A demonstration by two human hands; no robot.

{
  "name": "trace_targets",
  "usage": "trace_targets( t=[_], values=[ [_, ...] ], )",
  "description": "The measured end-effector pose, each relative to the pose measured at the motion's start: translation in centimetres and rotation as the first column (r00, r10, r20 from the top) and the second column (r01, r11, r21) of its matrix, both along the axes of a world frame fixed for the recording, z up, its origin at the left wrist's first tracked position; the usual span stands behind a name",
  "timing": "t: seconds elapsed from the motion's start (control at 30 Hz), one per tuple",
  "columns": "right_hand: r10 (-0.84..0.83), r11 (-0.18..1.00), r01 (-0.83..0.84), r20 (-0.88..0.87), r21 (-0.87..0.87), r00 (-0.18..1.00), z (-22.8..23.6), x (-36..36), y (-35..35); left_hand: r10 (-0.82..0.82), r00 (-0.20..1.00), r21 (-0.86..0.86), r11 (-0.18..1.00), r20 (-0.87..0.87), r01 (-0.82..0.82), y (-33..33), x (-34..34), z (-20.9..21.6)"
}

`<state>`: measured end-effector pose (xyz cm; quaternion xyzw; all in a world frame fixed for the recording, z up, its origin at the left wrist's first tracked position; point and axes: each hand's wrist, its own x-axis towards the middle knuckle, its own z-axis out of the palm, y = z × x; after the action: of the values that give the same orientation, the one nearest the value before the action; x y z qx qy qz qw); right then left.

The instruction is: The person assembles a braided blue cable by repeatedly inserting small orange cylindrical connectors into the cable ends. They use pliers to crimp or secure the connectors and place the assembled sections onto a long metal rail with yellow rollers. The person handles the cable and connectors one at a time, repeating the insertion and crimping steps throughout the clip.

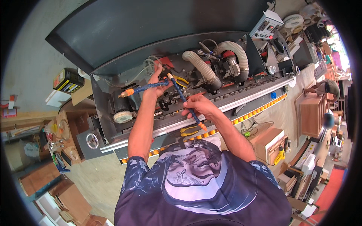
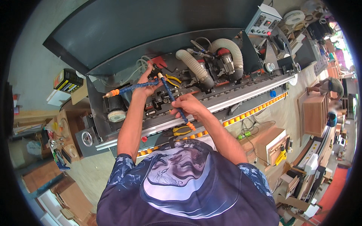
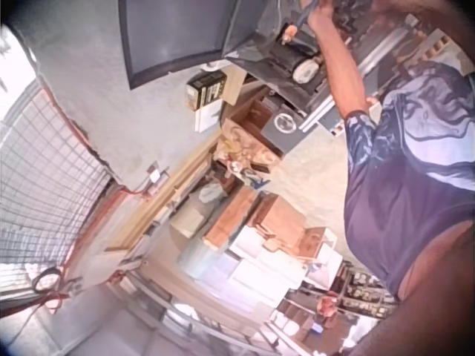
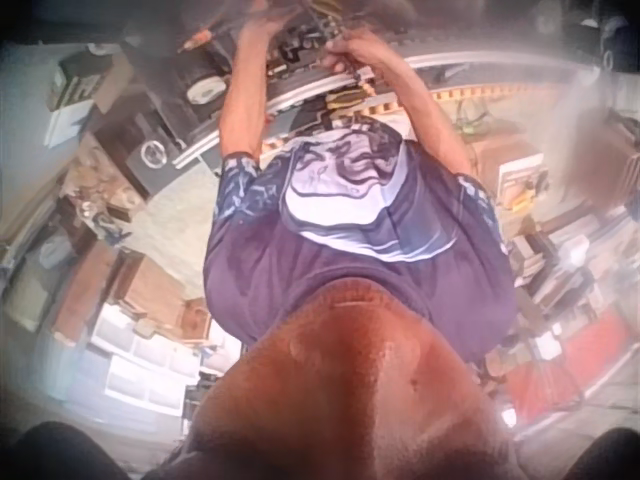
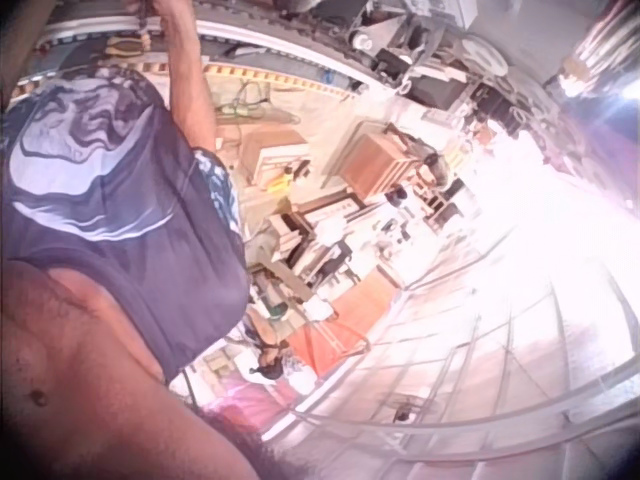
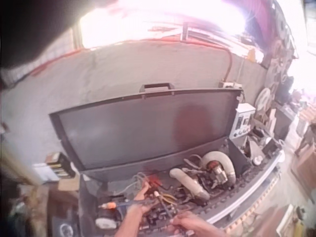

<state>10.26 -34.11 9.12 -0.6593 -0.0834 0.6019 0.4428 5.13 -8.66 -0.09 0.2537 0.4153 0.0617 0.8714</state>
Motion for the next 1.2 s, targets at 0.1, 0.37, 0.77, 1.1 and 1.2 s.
trace_targets(
  t=[0.1,0.37,0.77,1.1,1.2],
  values=[
    [0.231,0.968,-0.170,0.402,-0.183,0.886,0.3,0.9,0.6,-0.021,1.000,-0.008,1.000,-0.020,0.021,0.9,-0.7,-1.0],
    [0.518,0.849,-0.275,0.813,-0.451,0.266,2.3,1.7,1.7,-0.038,0.999,0.020,0.999,0.026,0.037,-0.2,-0.8,-1.2],
    [0.177,0.982,-0.130,0.422,-0.138,0.889,3.6,1.6,1.9,0.028,0.991,-0.050,0.999,0.134,-0.022,-0.6,-1.3,0.0],
    [0.060,0.996,-0.026,0.440,-0.085,0.896,2.3,1.2,1.2,0.059,0.996,-0.081,0.995,0.064,-0.054,-0.1,-0.2,-0.9],
    [0.093,0.995,-0.056,0.548,-0.085,0.832,1.7,0.9,0.9,0.059,0.994,-0.048,0.997,0.087,-0.055,-0.2,-0.2,-0.6]
  ],
)
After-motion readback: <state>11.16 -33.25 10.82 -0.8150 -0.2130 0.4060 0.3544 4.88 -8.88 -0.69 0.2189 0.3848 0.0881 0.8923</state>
